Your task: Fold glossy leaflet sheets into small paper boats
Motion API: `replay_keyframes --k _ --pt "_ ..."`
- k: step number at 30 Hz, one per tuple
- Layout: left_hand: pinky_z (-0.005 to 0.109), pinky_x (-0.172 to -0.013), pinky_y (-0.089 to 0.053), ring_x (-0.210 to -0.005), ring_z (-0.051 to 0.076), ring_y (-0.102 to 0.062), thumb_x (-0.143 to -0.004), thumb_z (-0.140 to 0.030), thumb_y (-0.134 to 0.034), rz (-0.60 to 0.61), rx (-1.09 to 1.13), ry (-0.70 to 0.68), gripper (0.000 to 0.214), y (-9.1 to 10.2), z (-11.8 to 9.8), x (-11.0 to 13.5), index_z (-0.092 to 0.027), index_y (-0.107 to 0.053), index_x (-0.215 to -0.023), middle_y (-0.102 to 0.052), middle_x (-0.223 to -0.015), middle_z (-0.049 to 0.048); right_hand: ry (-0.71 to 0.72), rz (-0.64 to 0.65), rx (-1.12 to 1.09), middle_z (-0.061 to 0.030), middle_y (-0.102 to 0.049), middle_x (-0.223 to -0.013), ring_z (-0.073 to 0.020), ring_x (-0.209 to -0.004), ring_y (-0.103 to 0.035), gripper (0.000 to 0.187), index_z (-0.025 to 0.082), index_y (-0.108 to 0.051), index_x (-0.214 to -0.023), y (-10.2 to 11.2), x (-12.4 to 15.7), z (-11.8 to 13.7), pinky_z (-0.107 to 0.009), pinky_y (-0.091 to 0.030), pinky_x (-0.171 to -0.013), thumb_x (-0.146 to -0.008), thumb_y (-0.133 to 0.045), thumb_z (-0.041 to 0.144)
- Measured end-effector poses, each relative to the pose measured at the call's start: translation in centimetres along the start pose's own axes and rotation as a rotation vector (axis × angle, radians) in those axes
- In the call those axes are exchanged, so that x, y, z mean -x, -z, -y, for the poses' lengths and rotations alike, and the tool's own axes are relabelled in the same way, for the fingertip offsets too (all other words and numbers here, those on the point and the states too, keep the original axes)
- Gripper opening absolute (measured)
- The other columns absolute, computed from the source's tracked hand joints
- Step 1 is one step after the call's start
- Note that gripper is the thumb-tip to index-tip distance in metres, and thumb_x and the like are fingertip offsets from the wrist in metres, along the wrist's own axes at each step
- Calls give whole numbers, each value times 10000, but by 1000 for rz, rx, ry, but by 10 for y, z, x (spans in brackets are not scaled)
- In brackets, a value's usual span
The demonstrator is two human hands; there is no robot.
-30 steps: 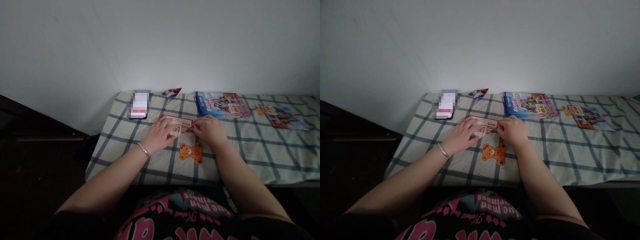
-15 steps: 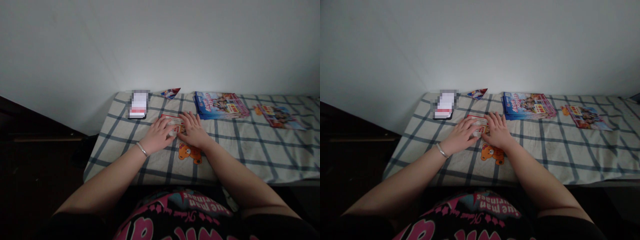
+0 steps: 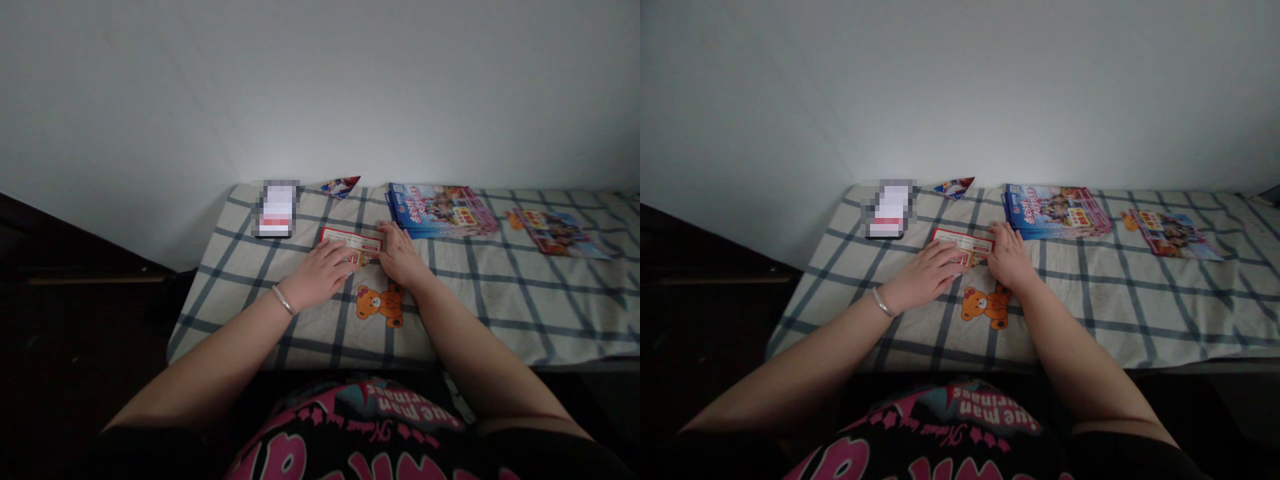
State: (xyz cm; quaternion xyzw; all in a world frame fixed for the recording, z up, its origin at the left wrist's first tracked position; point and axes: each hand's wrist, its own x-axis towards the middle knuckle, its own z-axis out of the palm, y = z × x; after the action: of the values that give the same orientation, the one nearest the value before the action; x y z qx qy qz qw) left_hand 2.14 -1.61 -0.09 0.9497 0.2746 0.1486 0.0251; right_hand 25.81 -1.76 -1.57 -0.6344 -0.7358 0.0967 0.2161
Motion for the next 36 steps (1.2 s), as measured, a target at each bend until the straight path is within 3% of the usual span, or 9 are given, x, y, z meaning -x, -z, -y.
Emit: replay_keyframes --k 4,8,17,26,31,36 --pt "441 -1157 -340 -1317 213 -449 -928 -168 -508 -16 33 -74 255 -2 3 -1 -226 -644 -1135 -585 -1315 49 28 -21 -7 -175 -454 -1490 -330 -1439 -329 497 133 -472 -1288 1 0 0 -587 -258 -1171 -792 -452 146" --pt "480 -1169 -307 -1305 214 -467 -916 -187 -534 -8 30 -57 214 0 3 0 -241 -667 -1075 -599 -1315 32 29 -14 21 -176 -447 -1496 -333 -1439 -327 463 128 -493 -1254 1 -1 -1 -575 -262 -1173 -794 -445 139" --pt "450 -1043 -432 -1238 236 -534 -872 -244 -577 82 72 -71 161 24 7 6 -241 -725 -937 -678 -1242 -18 37 -18 35 -157 -448 -1496 -319 -1436 -331 444 143 -495 -1247 -1 -2 -4 -555 -275 -1170 -805 -464 166" --pt "426 -996 -470 -1116 201 -591 -805 -138 -575 10 249 -110 193 22 22 9 -250 -730 -834 -711 -1068 -12 31 -39 52 -149 -467 -1484 -310 -1432 -339 456 136 -509 -1234 -2 -1 -3 -544 -282 -1168 -786 -425 117" --pt "399 -976 -488 -1060 183 -608 -855 -145 -543 -24 274 -77 185 22 23 11 -224 -711 -857 -709 -1021 8 45 -47 67 -149 -476 -1479 -326 -1421 -354 451 124 -531 -1227 -2 -1 -4 -541 -299 -1158 -788 -428 120" --pt "398 -964 -491 -1065 185 -604 -901 -200 -539 10 197 -71 222 24 21 11 -240 -706 -1042 -700 -1085 23 93 -68 115 -155 -491 -1466 -323 -1400 -384 434 132 -537 -1269 -2 -1 -3 -544 -322 -1139 -849 -440 183"
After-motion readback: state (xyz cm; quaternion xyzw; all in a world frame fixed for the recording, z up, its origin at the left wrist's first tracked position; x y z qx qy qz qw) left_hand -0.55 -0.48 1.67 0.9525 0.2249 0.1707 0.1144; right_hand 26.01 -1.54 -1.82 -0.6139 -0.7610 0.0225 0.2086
